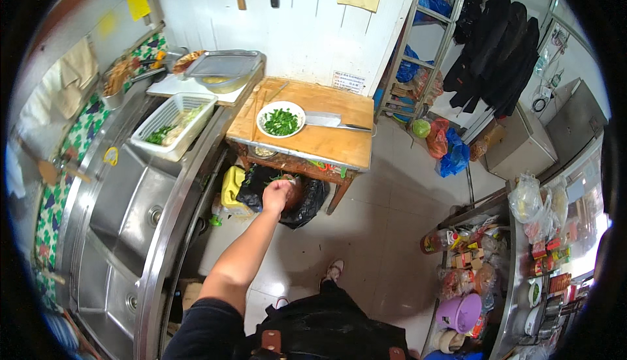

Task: The person stir-fries mixed vegetables in a wok, washes a metal bowl and green vegetables in a sink, then returns to the wok to continue cooking and serves the finished dish into a plate.

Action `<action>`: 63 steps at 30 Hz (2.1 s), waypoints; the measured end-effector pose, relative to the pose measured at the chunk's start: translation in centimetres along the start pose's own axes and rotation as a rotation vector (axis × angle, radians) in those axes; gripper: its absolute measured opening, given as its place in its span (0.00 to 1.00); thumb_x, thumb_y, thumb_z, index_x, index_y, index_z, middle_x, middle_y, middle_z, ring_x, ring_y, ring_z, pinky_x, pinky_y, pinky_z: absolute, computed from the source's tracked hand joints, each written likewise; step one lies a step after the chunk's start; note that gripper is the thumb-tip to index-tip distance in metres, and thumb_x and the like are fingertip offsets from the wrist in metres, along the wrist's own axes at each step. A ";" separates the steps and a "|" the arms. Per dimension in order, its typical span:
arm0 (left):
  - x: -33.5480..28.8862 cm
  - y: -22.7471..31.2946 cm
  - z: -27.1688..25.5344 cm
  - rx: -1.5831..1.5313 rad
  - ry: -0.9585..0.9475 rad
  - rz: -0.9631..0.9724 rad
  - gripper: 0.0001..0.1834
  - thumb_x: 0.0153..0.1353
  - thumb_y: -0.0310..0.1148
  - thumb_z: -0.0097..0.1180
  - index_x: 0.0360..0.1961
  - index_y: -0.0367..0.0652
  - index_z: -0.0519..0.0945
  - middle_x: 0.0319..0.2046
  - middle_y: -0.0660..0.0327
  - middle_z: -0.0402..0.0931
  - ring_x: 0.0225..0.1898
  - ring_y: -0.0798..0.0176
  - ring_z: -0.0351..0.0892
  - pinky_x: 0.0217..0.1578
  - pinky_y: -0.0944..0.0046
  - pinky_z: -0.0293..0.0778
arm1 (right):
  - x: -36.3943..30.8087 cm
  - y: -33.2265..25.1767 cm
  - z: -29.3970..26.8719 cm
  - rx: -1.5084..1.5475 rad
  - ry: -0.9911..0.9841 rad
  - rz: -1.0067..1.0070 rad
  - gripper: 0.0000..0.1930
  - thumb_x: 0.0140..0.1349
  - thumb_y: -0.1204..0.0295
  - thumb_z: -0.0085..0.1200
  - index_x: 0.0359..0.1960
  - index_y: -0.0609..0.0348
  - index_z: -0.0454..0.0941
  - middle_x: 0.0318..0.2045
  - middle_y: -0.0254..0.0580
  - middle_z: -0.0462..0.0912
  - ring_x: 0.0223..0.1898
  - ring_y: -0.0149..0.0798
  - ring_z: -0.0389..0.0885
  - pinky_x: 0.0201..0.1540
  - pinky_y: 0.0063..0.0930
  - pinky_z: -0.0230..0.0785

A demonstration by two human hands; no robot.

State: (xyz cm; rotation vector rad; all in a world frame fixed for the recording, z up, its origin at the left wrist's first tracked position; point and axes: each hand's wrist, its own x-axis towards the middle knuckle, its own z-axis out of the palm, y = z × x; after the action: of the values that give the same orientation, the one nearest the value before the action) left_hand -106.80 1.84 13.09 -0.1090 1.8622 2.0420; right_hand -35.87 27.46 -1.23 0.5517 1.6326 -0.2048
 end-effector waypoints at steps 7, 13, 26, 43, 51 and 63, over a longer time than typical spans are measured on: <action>17.2 -5.7 7.6 0.147 0.506 -0.064 0.12 0.55 0.32 0.62 0.39 0.38 0.80 0.33 0.57 0.82 0.33 0.62 0.81 0.37 0.62 0.76 | 0.5 3.2 -15.5 0.641 0.209 0.117 0.16 0.61 0.59 0.47 0.41 0.54 0.82 0.44 0.47 0.82 0.48 0.49 0.80 0.50 0.45 0.73; 19.3 -6.3 7.1 0.891 0.660 -0.041 0.11 0.56 0.40 0.59 0.35 0.45 0.84 0.39 0.58 0.83 0.37 0.58 0.83 0.41 0.60 0.78 | -3.6 6.8 -27.8 0.459 0.588 -0.037 0.17 0.62 0.59 0.45 0.36 0.56 0.83 0.40 0.49 0.83 0.44 0.50 0.81 0.47 0.45 0.73; 16.3 -2.2 33.6 0.858 -0.526 0.703 0.14 0.60 0.39 0.54 0.44 0.43 0.80 0.45 0.58 0.80 0.43 0.58 0.80 0.46 0.58 0.74 | -2.1 1.1 -43.5 0.917 0.616 -0.138 0.21 0.63 0.52 0.45 0.40 0.54 0.81 0.40 0.52 0.82 0.43 0.56 0.79 0.45 0.48 0.71; 7.1 -12.1 62.1 1.696 -1.547 -0.027 0.19 0.66 0.37 0.48 0.55 0.42 0.74 0.53 0.58 0.76 0.52 0.58 0.76 0.53 0.56 0.70 | -6.1 42.0 -33.5 1.279 1.596 0.820 0.40 0.47 0.60 0.68 0.61 0.57 0.64 0.59 0.54 0.68 0.59 0.55 0.67 0.60 0.42 0.63; -1.1 -3.2 78.9 1.291 -1.594 0.156 0.18 0.65 0.37 0.51 0.54 0.43 0.77 0.49 0.53 0.78 0.45 0.57 0.81 0.49 0.59 0.74 | -8.4 64.5 -44.7 1.143 1.789 1.013 0.37 0.46 0.62 0.67 0.59 0.58 0.66 0.56 0.50 0.72 0.58 0.51 0.69 0.64 0.41 0.58; -11.2 5.9 113.8 0.697 -2.219 0.569 0.15 0.63 0.28 0.52 0.50 0.39 0.77 0.44 0.52 0.78 0.46 0.55 0.79 0.47 0.61 0.74 | -9.5 60.5 -36.6 1.803 2.084 1.112 0.07 0.53 0.82 0.51 0.34 0.63 0.77 0.34 0.41 0.74 0.36 0.41 0.73 0.41 0.28 0.67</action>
State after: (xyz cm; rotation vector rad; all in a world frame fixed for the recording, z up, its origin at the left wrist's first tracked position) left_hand -76.61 109.93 35.88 1.9649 0.6936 0.3894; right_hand -39.70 93.83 24.55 3.8758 1.9216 -0.1617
